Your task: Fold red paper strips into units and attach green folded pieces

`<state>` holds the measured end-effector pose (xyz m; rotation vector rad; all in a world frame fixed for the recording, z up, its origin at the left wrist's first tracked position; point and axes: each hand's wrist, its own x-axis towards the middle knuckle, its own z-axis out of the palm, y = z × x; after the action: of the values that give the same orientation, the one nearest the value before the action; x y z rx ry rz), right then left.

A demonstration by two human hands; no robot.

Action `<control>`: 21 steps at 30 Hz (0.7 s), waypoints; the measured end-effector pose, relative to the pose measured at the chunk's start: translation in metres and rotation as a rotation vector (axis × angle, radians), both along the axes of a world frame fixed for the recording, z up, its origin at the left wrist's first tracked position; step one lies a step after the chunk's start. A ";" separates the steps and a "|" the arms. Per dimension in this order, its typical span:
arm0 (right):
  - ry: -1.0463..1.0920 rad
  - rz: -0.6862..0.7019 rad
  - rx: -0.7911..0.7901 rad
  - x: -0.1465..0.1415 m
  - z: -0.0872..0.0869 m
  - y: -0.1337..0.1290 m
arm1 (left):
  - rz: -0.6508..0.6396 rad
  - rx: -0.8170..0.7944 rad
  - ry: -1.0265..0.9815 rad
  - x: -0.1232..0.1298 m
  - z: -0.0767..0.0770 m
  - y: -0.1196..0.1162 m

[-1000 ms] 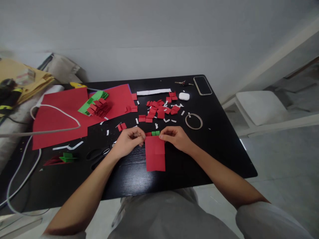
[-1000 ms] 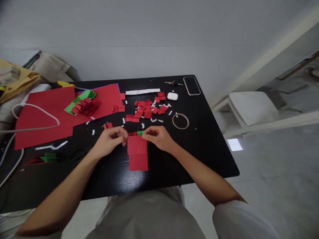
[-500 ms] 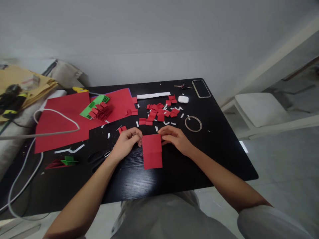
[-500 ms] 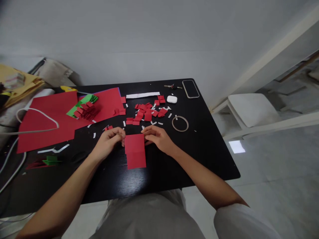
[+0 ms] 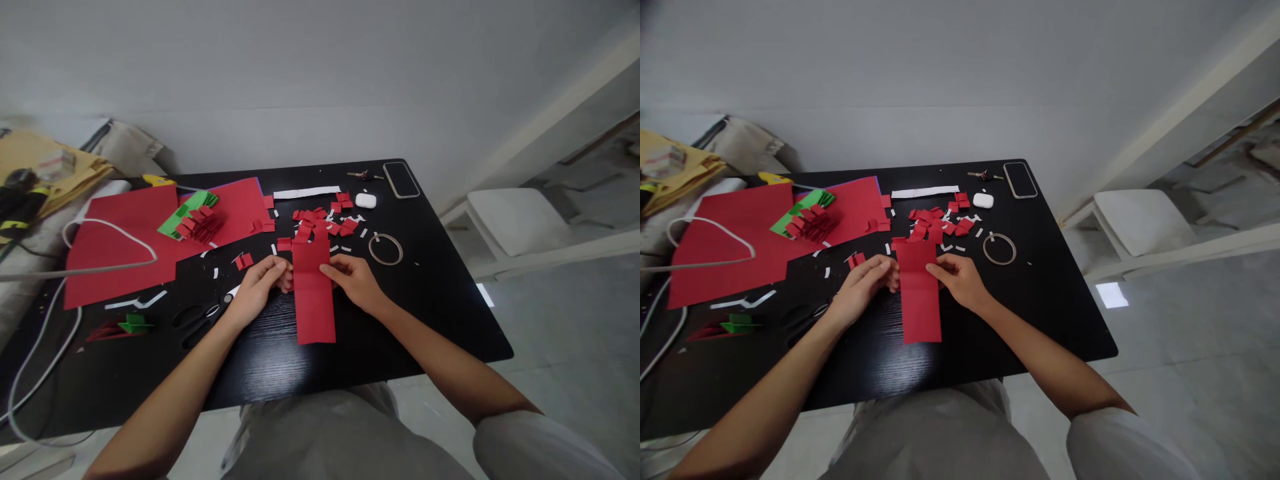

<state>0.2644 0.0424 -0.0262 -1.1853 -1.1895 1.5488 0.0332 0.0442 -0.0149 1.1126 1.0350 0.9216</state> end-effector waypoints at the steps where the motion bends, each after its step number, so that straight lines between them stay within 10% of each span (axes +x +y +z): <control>1: -0.005 -0.014 -0.002 0.000 0.000 0.000 | -0.018 0.016 0.005 0.001 0.000 -0.001; 21: 0.138 0.137 -0.101 0.001 0.005 -0.001 | 0.012 0.116 0.103 0.007 0.004 -0.008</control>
<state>0.2650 0.0417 -0.0216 -1.0604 -1.1321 1.7815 0.0406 0.0361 -0.0112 1.2622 1.0844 0.9518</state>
